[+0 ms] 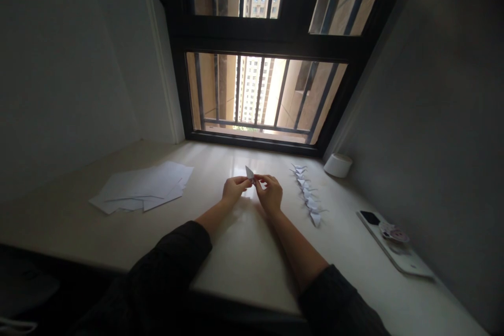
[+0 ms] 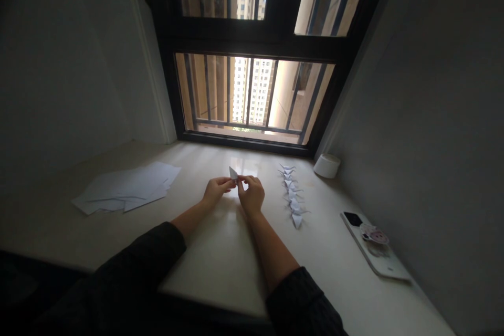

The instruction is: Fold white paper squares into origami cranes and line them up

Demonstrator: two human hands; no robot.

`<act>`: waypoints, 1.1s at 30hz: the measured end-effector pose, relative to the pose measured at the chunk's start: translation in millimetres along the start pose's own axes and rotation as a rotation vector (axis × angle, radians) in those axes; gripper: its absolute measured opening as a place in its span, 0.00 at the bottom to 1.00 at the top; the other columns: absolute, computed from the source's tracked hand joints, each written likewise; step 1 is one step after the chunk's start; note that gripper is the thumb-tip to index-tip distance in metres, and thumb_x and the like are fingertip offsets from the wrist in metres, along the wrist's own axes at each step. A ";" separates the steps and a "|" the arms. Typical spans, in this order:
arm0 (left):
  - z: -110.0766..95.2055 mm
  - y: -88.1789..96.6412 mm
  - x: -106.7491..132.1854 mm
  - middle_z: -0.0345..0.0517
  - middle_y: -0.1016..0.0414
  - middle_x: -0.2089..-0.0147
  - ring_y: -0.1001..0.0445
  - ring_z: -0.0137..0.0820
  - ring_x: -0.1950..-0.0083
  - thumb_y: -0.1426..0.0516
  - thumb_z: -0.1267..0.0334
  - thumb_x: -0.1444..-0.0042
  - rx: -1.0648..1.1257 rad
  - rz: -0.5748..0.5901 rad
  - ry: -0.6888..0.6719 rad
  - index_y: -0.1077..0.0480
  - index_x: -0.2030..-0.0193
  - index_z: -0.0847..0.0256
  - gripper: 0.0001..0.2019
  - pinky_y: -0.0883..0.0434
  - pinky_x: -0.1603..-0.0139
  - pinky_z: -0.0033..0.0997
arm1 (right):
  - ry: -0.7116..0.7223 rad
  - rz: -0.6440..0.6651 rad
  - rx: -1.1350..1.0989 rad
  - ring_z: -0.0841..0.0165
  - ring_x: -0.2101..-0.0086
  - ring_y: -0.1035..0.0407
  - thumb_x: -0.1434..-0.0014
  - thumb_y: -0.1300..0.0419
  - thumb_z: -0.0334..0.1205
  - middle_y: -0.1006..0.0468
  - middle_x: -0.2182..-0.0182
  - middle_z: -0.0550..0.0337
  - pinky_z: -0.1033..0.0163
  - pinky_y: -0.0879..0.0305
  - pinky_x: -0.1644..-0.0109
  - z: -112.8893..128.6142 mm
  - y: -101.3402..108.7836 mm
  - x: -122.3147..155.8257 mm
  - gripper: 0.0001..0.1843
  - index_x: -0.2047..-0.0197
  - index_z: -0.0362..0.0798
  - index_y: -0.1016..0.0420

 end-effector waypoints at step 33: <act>-34.9 -0.8 19.1 0.44 0.20 0.63 0.23 0.34 0.63 0.44 0.52 0.46 -0.570 -0.110 -0.286 0.22 0.61 0.54 0.13 0.30 0.64 0.29 | 0.046 -0.046 -0.102 0.67 0.70 0.31 0.44 0.43 0.47 0.23 0.72 0.58 0.62 0.36 0.64 -0.7 2.7 -2.9 0.13 0.66 0.49 0.23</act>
Point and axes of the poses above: each hand's wrist, its own x-axis away from the middle knuckle, its own y-axis out of the back of the hand, z = x × y, the point moved 5 cm from there along -x, towards the middle knuckle
